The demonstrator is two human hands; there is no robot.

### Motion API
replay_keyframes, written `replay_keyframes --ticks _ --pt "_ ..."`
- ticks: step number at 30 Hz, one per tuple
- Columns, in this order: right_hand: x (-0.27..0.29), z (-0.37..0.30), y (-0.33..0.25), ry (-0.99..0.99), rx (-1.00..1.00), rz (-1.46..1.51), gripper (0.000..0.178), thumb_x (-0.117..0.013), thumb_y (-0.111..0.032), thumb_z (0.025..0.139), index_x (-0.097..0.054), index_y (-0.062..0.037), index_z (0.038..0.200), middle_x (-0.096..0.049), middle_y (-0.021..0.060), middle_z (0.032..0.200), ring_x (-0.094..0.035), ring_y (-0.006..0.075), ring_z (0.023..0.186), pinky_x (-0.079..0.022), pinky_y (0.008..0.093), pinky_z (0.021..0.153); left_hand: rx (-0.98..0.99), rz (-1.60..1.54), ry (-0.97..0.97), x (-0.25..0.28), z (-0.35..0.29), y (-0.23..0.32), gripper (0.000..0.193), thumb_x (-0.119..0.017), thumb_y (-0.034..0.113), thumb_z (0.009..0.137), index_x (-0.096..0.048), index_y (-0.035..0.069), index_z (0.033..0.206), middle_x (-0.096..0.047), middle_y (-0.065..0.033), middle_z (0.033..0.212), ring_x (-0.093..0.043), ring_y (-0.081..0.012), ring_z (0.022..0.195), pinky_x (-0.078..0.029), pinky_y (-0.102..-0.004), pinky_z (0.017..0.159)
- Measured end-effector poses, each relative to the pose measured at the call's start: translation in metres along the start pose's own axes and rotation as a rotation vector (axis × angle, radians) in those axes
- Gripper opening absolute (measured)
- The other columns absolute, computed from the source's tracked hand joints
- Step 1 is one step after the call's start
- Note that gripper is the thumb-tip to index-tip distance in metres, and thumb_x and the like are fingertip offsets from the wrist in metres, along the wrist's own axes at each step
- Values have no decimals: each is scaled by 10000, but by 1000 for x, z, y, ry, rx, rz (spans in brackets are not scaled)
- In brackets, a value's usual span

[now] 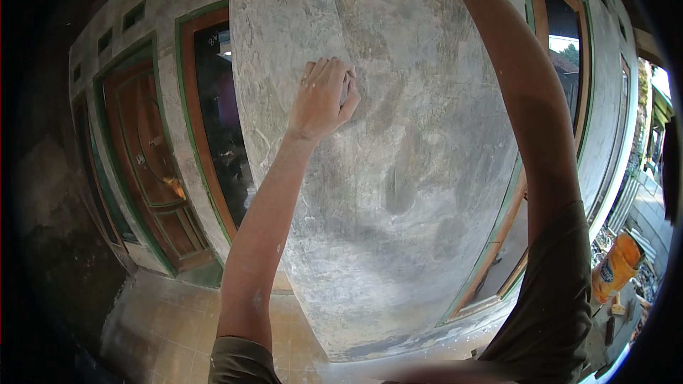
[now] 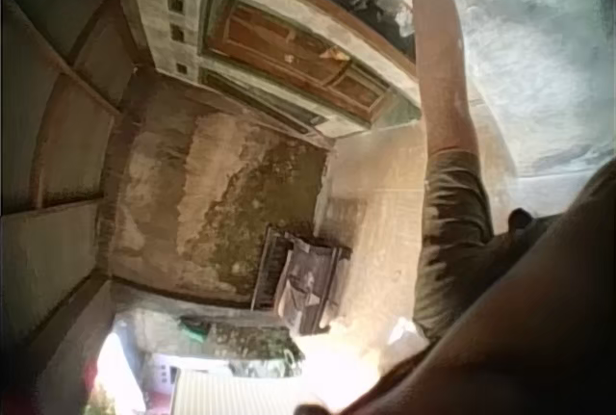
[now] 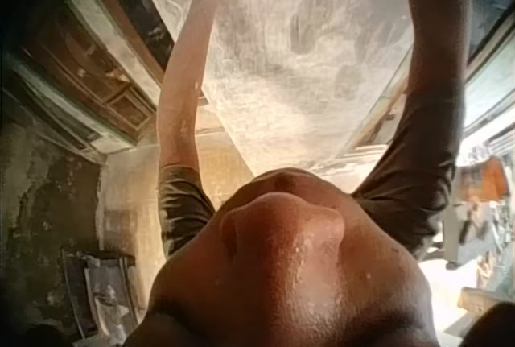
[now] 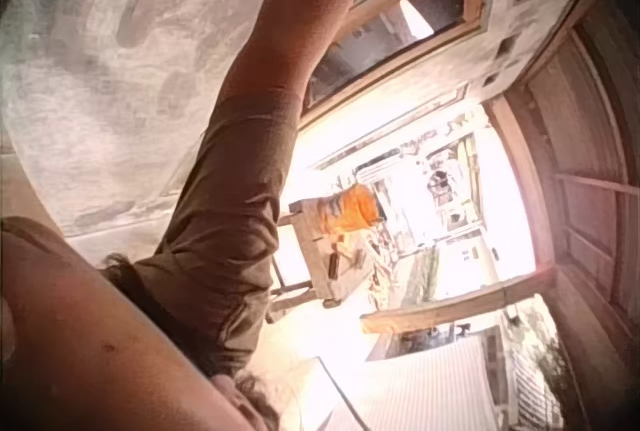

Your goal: The person applies wall filler to a concrete wall using a scraper.

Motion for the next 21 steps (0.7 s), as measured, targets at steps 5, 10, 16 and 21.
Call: replay_keyframes --ticks 5,10,16,21 --pt "-16 -7 -20 -164 49 -99 328 -648 -345 875 -705 -24 915 -697 187 840 -690 324 769 -519 447 644 53 -18 -30 4 -2 -8 173 -607 118 830 -527 50 968 -538 -97 843 -529 -265 818 -417 -407 855" --pt "-12 -21 -27 -219 273 -256 278 -675 -290 862 -702 -17 910 -688 184 853 -666 309 827 -513 448 696 108 -97 -14 10 0 -1 175 -605 103 826 -516 44 964 -523 -99 827 -514 -268 794 -409 -407 840" --pt "-2 -14 31 -301 368 -149 251 -673 -191 861 -689 -36 1058 -643 188 1063 -561 360 1044 -447 465 897 57 -145 18 3 18 30 163 -599 85 826 -516 44 960 -523 -100 820 -513 -274 774 -408 -404 818" --pt "23 -54 20 -303 504 -244 235 -631 -179 901 -686 -28 1073 -657 181 997 -588 339 997 -463 463 861 68 -106 8 10 19 39 141 -594 75 827 -525 46 947 -524 -99 798 -518 -277 770 -406 -402 813"
Point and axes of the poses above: each hand's wrist, its own z-axis towards the middle knuckle, its own x-axis out of the back of the hand, y = z × x, the point moved 10 cm from there along z, towards the middle knuckle
